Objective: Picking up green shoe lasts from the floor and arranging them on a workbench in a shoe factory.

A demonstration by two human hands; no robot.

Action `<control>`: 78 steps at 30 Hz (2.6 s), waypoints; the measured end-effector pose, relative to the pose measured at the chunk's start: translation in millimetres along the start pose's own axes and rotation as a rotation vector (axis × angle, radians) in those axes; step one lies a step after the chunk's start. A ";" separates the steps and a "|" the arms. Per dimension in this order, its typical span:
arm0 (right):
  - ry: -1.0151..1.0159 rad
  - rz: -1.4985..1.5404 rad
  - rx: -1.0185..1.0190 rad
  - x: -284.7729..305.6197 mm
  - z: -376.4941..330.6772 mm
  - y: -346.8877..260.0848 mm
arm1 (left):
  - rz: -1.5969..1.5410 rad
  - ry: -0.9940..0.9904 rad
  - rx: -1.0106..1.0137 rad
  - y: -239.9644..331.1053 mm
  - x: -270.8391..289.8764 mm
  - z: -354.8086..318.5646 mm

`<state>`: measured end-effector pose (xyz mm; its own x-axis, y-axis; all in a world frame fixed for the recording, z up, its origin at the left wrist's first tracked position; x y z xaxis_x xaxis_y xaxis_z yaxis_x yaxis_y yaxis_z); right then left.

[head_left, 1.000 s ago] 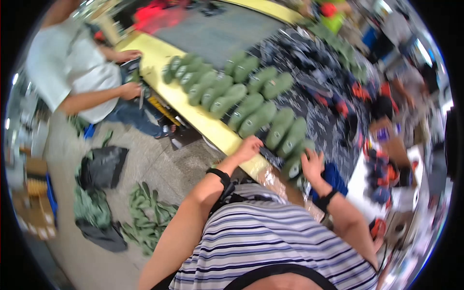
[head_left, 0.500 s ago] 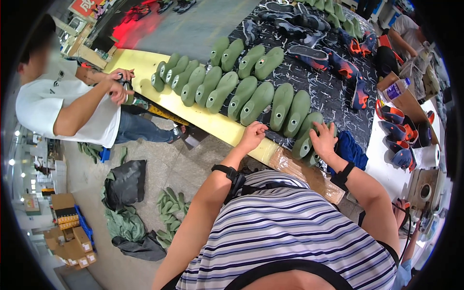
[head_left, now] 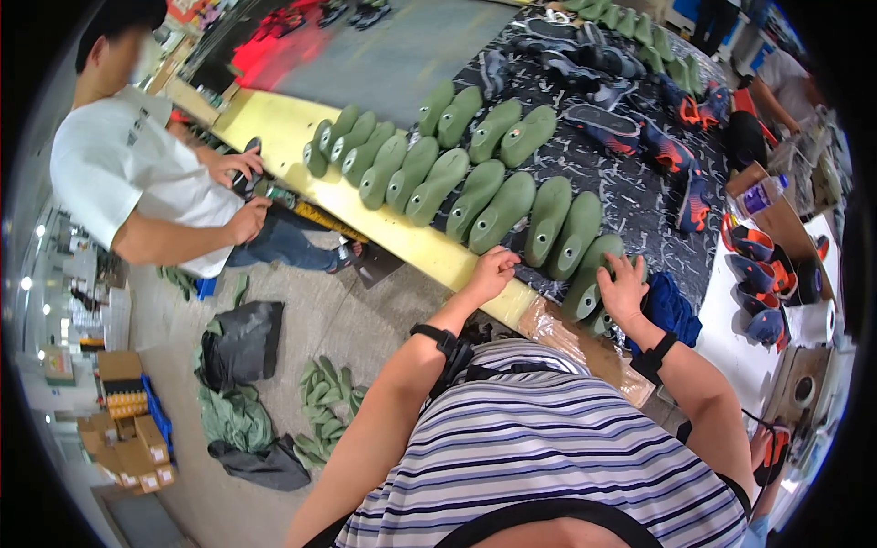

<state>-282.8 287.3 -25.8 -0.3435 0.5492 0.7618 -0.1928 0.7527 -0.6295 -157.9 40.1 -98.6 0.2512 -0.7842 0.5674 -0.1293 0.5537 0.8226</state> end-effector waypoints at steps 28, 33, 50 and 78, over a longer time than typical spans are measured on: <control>0.175 0.185 -0.099 2.9 -6.9 -2.6 | 0.453 -0.179 -0.570 19.2 -1.8 39.1; 0.295 0.159 -0.050 -1.9 -7.6 8.6 | 0.440 -0.178 -0.616 26.9 -2.6 37.4; 0.290 0.146 -0.070 8.6 -3.4 -4.7 | 0.237 0.053 -0.345 58.4 79.4 12.9; 0.273 0.199 0.019 5.3 -4.3 9.0 | 1.036 0.262 -0.008 64.6 87.7 46.1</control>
<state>-282.5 298.5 -26.7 -0.1178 0.7639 0.6345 -0.1643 0.6152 -0.7711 -188.4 -5.8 6.0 0.2209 0.1538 0.9631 -0.3920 0.9182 -0.0567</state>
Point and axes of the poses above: each hand's wrist, its own z-axis towards the middle knuckle, its own x-axis out of the back of the hand, y = z × x, the point moved 3 cm from there along z, towards the middle knuckle, and after that the axes turned 14 degrees about z, right-handed, at the moved point
